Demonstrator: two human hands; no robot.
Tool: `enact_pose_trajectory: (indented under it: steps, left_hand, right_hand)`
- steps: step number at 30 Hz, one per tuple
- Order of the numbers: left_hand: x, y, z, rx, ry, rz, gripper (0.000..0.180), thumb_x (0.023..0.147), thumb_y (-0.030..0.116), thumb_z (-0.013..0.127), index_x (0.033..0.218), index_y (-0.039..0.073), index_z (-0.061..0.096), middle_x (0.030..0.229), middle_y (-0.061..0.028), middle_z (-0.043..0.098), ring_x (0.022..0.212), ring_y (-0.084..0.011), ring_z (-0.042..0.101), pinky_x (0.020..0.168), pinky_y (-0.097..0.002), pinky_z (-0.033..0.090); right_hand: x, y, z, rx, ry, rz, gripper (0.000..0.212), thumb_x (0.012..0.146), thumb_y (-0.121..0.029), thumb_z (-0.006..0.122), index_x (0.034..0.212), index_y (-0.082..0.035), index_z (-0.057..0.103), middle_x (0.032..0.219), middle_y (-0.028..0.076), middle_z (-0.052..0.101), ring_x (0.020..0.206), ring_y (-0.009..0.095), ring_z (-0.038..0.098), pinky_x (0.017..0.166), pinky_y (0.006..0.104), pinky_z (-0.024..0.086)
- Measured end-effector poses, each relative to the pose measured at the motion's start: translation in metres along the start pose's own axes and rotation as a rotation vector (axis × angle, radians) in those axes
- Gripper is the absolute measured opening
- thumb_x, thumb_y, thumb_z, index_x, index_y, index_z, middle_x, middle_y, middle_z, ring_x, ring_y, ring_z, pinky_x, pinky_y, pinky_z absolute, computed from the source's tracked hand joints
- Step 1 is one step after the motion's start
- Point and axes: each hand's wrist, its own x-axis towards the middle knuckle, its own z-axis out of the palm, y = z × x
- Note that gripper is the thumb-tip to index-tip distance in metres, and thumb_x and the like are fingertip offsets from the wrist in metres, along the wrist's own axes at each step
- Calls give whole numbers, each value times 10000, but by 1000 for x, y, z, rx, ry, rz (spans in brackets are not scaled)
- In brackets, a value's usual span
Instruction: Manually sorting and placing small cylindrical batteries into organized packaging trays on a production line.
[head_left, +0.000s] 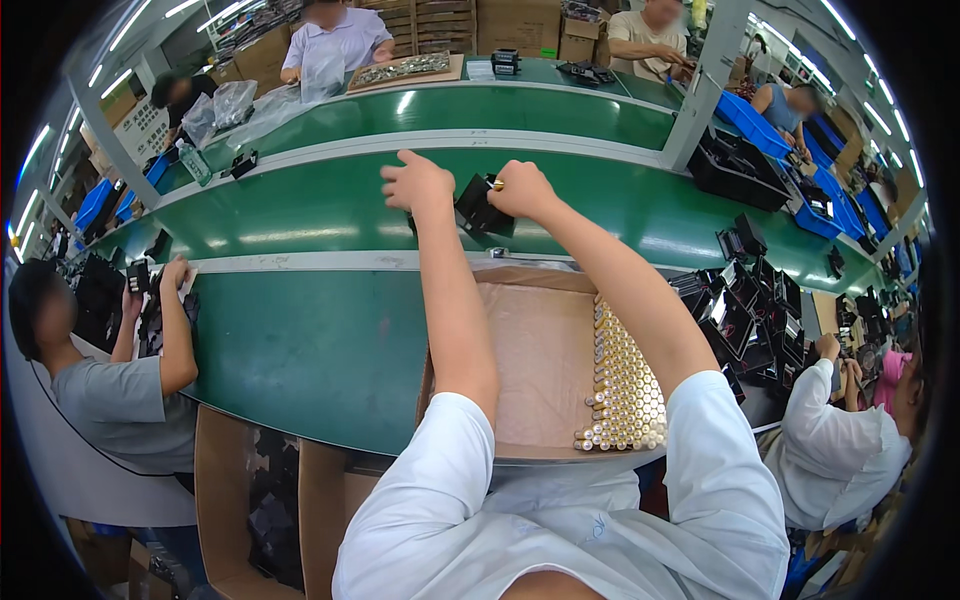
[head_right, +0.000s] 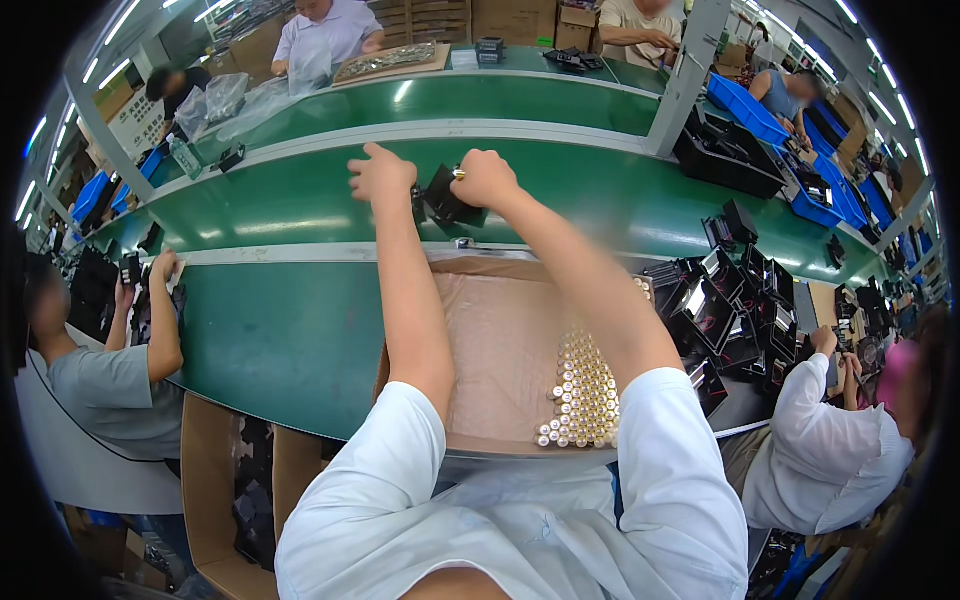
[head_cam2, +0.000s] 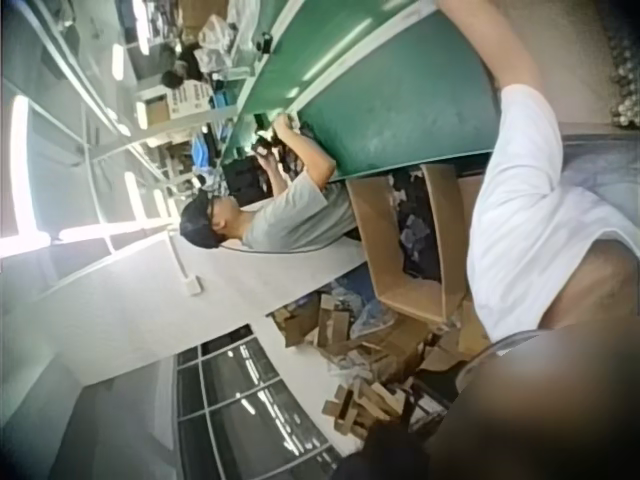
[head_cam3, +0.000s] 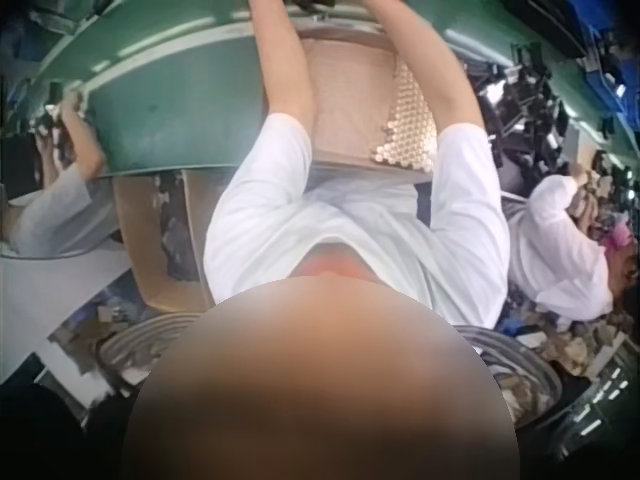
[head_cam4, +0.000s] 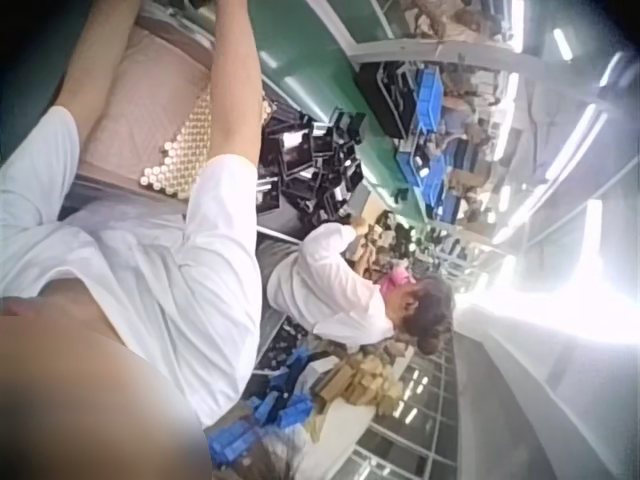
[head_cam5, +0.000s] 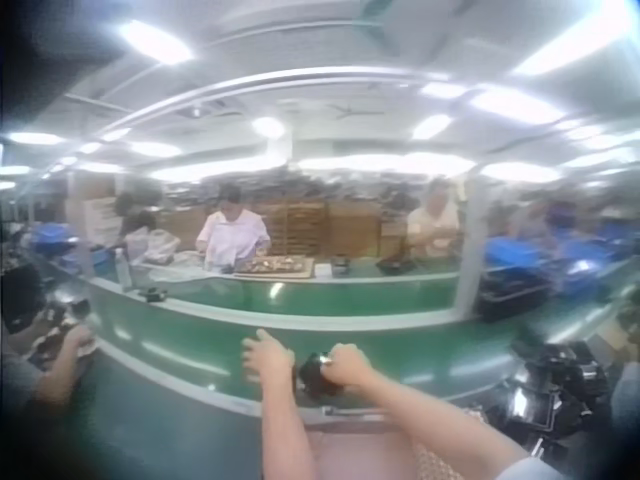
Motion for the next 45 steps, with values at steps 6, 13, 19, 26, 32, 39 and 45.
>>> enact_pose_trajectory:
  steps: [6, 13, 19, 26, 32, 39, 45]
  left_hand:
    - [-18, 30, -2, 130, -206, 644, 520, 866, 335, 710, 1317, 95, 615, 1091, -175, 688, 910, -347, 683, 798, -451, 544]
    - [-17, 47, 52, -421, -604, 475, 360, 961, 326, 604, 1113, 2, 646, 1037, -176, 667, 812, -298, 661, 686, -435, 547]
    - [-38, 69, 59, -791, -787, 249, 361, 1004, 336, 534, 1104, -1, 618, 996, -184, 660, 802, -291, 661, 688, -453, 557]
    - [-67, 82, 55, -1232, -1058, -34, 414, 1050, 387, 444, 1104, -1, 578, 966, -198, 651, 780, -297, 665, 701, -496, 576]
    - [-70, 85, 63, -1457, -1194, -140, 459, 1068, 429, 406, 1124, -3, 549, 972, -204, 644, 782, -308, 673, 697, -504, 590]
    - [-69, 92, 78, -1454, -1051, -202, 407, 1047, 347, 497, 1189, -35, 502, 1017, -219, 629, 798, -326, 684, 680, -498, 612]
    - [-70, 82, 95, -1250, -731, 38, 335, 997, 166, 573, 1216, -68, 473, 1056, -242, 612, 816, -339, 681, 682, -506, 628]
  right_hand:
    - [1, 55, -35, 415, 17, -56, 370, 877, -352, 673, 796, 7, 716, 620, 95, 624, 526, 205, 544, 479, 319, 436]
    - [-7, 63, -90, 989, 121, 459, 339, 873, -390, 696, 785, -63, 720, 598, 24, 555, 496, 125, 417, 453, 249, 334]
    - [-3, 83, -100, 735, 17, 405, 385, 892, -417, 704, 769, -53, 735, 561, -3, 565, 427, 116, 415, 424, 240, 341]
    - [-8, 67, -103, 247, 57, 245, 438, 866, -412, 723, 661, -25, 712, 531, 30, 629, 447, 135, 547, 488, 248, 462]
    - [-9, 55, -107, 159, 54, 201, 453, 847, -387, 737, 609, -4, 690, 537, 55, 652, 466, 140, 585, 538, 251, 508]
    - [7, 89, -97, 464, 100, 362, 396, 886, -327, 703, 694, 20, 701, 652, 76, 679, 521, 113, 540, 528, 248, 477]
    - [1, 86, -88, 528, 177, 178, 236, 903, -218, 677, 840, 7, 711, 715, 51, 678, 575, 114, 531, 561, 244, 454]
